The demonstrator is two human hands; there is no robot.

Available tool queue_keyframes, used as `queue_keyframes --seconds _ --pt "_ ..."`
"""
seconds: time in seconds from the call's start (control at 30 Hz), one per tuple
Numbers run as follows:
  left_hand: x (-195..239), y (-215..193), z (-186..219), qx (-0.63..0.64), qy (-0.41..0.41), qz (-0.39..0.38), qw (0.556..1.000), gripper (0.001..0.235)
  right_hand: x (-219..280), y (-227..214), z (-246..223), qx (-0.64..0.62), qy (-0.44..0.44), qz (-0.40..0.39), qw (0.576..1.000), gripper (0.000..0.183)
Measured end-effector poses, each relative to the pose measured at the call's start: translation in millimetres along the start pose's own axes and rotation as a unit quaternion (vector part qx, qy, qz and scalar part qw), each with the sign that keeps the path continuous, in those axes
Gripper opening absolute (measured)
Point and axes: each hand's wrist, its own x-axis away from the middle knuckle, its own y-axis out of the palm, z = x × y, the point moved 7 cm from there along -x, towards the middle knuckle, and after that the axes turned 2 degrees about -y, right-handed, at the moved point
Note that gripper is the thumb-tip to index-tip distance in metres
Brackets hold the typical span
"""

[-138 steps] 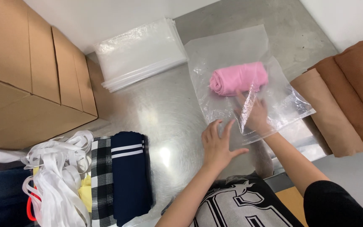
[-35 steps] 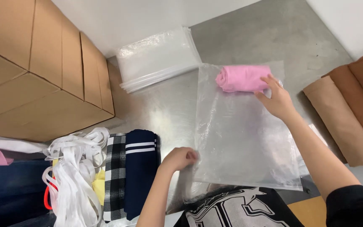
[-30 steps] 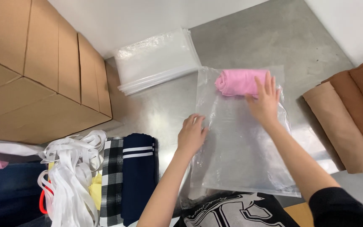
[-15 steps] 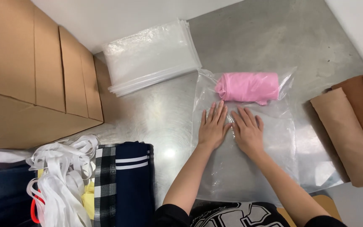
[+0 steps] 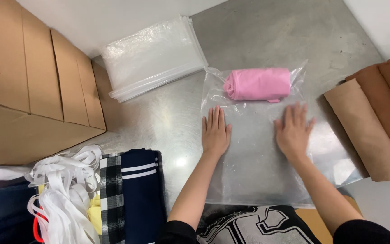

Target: The person places a folded pink garment into a clear plastic bag and then into a cardboard box. They close the box, tie it with a white ribbon, and write on a yellow sticky note attached to the package using a pencil.

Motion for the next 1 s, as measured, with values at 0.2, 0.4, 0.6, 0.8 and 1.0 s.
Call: queue_keyframes --seconds 0.2,0.4,0.6,0.8,1.0 --pt "55 2 25 0.048 0.030 0.044 0.997 0.062 63 25 -119 -0.033 -0.128 -0.090 0.987 0.061" --pt "86 -15 -32 0.032 -0.059 0.018 0.998 0.067 55 -7 -43 -0.029 -0.064 -0.089 0.994 0.064" --pt "104 -21 -59 0.037 -0.074 0.025 0.996 0.064 62 -30 49 -0.005 0.006 -0.018 1.000 0.057" --pt "153 -23 -61 0.050 -0.048 0.046 0.997 0.060 93 -8 -34 -0.088 -0.155 0.062 0.982 0.032" --pt "207 -30 -61 0.052 -0.020 0.035 0.998 0.065 148 7 -179 -0.208 -0.400 -0.111 0.886 0.027"
